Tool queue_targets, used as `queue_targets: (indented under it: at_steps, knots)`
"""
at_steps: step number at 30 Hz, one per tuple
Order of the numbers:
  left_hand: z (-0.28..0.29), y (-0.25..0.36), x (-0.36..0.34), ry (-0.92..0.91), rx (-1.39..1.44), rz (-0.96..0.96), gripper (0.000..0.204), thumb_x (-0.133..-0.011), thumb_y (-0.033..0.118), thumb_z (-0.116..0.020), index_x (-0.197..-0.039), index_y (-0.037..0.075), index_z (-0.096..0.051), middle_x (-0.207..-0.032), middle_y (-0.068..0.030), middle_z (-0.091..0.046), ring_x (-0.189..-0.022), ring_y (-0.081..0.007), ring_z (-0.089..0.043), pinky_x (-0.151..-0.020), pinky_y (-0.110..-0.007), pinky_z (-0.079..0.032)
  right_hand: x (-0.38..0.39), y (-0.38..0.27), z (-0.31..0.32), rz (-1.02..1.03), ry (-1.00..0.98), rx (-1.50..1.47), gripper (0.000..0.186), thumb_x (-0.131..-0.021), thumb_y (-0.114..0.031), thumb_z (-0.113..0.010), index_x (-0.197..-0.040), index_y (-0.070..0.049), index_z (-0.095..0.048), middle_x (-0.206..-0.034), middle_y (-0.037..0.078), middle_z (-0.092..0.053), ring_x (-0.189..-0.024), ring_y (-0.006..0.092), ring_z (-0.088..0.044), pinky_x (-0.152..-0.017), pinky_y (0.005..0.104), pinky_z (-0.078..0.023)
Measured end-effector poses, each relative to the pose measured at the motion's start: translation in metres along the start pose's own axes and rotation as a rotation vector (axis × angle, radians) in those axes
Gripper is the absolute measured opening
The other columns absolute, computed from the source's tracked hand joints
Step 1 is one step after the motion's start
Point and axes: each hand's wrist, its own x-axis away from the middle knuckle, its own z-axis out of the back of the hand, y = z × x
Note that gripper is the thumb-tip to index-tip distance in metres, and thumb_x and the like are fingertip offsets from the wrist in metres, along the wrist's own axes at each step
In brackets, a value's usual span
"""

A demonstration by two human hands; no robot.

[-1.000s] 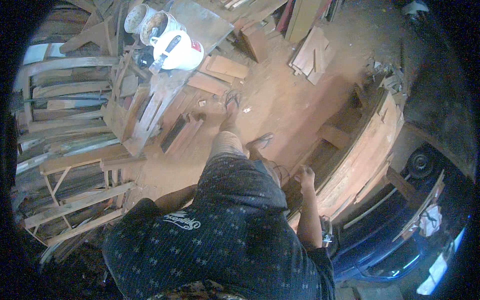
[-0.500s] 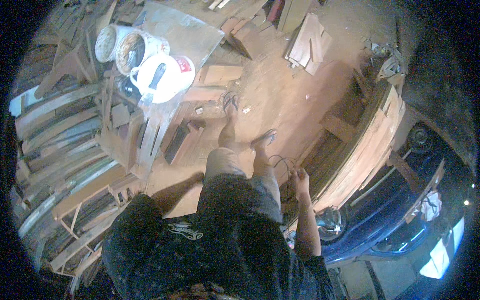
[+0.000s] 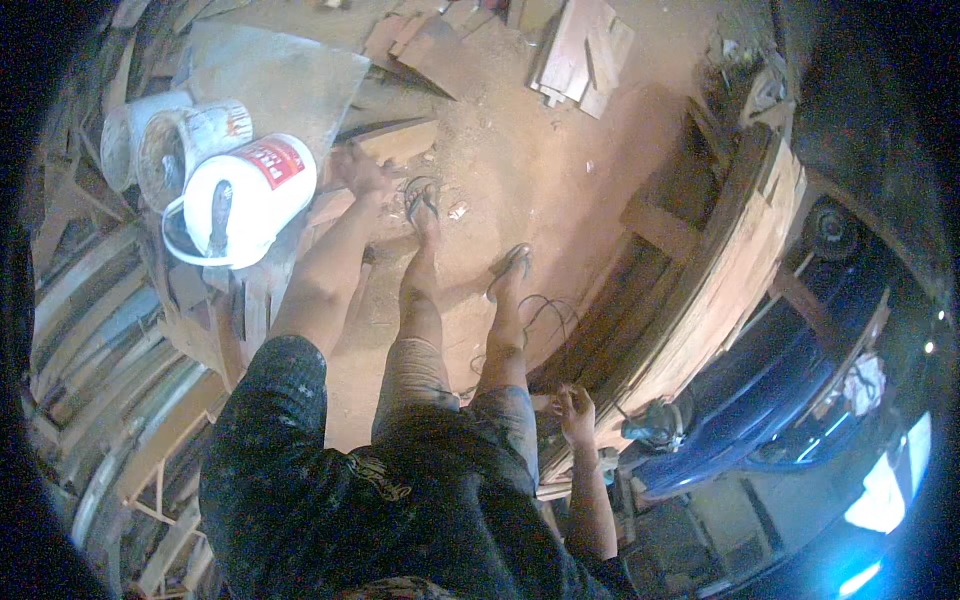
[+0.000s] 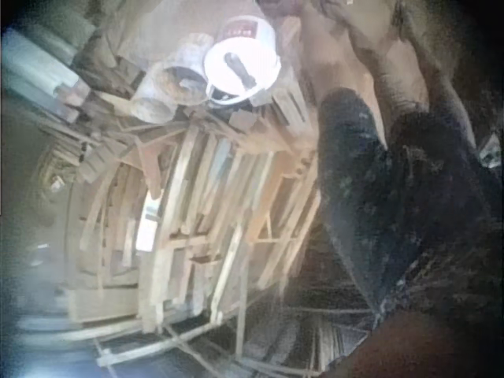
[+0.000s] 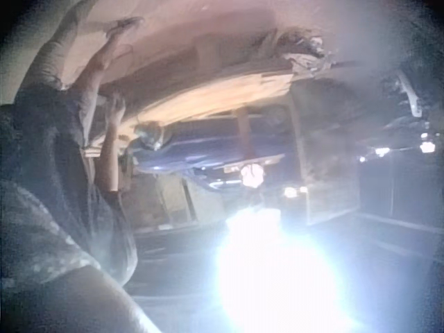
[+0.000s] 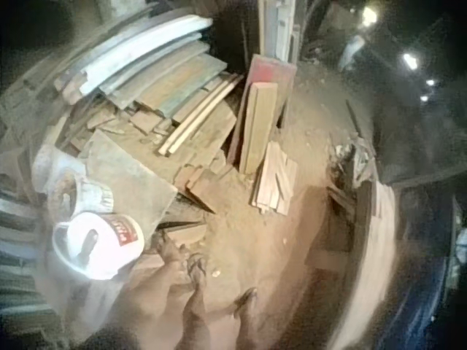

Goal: The person uses a handheld circular saw to cut several pieces of light-colored wood on a workbench. They repeatedly position the wood, cut it, and then inspect the cut pieces before moving them aside.

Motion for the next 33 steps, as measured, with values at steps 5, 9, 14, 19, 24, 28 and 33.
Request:
queue_targets:
  at_steps: [5, 9, 14, 19, 24, 28, 33]
  knots:
    - [-0.020, -0.027, -0.029, 0.046, -0.014, -0.117, 0.085, -0.079, 0.039, -0.082, -0.147, 0.006, -0.042, -0.141, -0.0181, -0.052, -0.135, -0.0327, -0.047, -0.113, -0.053, -0.036, 0.010, 0.006, -0.006, 0.006, 0.007, 0.007, 0.035, -0.103, -0.027, -0.064, -0.124, 0.001, -0.059, -0.109, 0.009, -0.068, -0.086, 0.0171, -0.068, -0.078, 0.0317, -0.058]
    - [-0.027, -0.025, -0.017, -0.005, 0.085, -0.194, 0.067, -0.078, 0.040, -0.082, -0.129, 0.007, -0.055, -0.120, -0.0175, -0.064, -0.116, -0.0342, -0.061, -0.102, -0.050, -0.046, 0.007, 0.023, -0.004, 0.013, 0.015, 0.041, 0.035, -0.102, -0.028, -0.065, -0.123, 0.000, -0.061, -0.109, 0.008, -0.068, -0.087, 0.0154, -0.067, -0.076, 0.0309, -0.057]
    - [-0.027, 0.028, 0.083, 0.024, -0.035, -0.474, 0.059, -0.072, 0.043, -0.083, -0.116, 0.009, -0.063, -0.104, -0.0175, -0.071, -0.099, -0.0374, -0.070, -0.088, -0.047, -0.055, -0.012, 0.045, 0.028, 0.101, 0.034, 0.078, 0.034, -0.101, -0.028, -0.067, -0.120, -0.001, -0.061, -0.103, 0.006, -0.069, -0.083, 0.0125, -0.066, -0.073, 0.0286, -0.054]
    - [0.114, 0.110, 0.200, -0.252, 0.180, -0.751, 0.057, -0.070, 0.040, -0.083, -0.115, 0.007, -0.069, -0.103, -0.0184, -0.074, -0.096, -0.0342, -0.072, -0.087, -0.044, -0.057, -0.030, 0.058, 0.046, 0.201, 0.073, 0.226, 0.044, -0.094, -0.032, -0.074, -0.122, 0.000, -0.060, -0.100, 0.013, -0.069, -0.087, 0.0203, -0.067, -0.077, 0.0331, -0.054]
    - [0.197, 0.159, 0.300, -0.530, 0.391, -0.797, 0.048, -0.077, 0.031, -0.079, -0.115, 0.003, -0.071, -0.099, -0.0135, -0.076, -0.085, -0.0214, -0.072, -0.080, -0.036, -0.057, 0.001, -0.026, 0.070, 0.667, 0.370, 0.518, 0.078, -0.077, -0.033, -0.086, -0.139, -0.002, -0.051, -0.134, 0.027, -0.057, -0.130, 0.0455, -0.051, -0.111, 0.0471, -0.043]
    - [0.250, 0.242, 0.394, -0.884, 0.517, -0.592, 0.035, -0.087, 0.028, -0.071, -0.104, -0.002, -0.072, -0.088, -0.0052, -0.071, -0.076, -0.0148, -0.066, -0.070, -0.029, -0.054, -0.002, -0.029, 0.132, 1.033, 0.539, 0.695, 0.080, -0.072, -0.026, -0.087, -0.140, -0.004, -0.050, -0.139, 0.027, -0.052, -0.132, 0.0420, -0.050, -0.113, 0.0498, -0.042]
    - [0.248, 0.349, 0.470, -0.964, 0.470, -0.556, 0.058, -0.096, 0.059, -0.056, -0.113, 0.004, -0.066, -0.093, -0.0064, -0.065, -0.080, -0.0165, -0.061, -0.074, -0.036, -0.054, -0.016, -0.013, 0.243, 1.145, 0.458, 0.357, 0.069, -0.073, -0.014, -0.084, -0.135, -0.004, -0.055, -0.126, 0.023, -0.064, -0.118, 0.0390, -0.062, -0.102, 0.0446, -0.050]
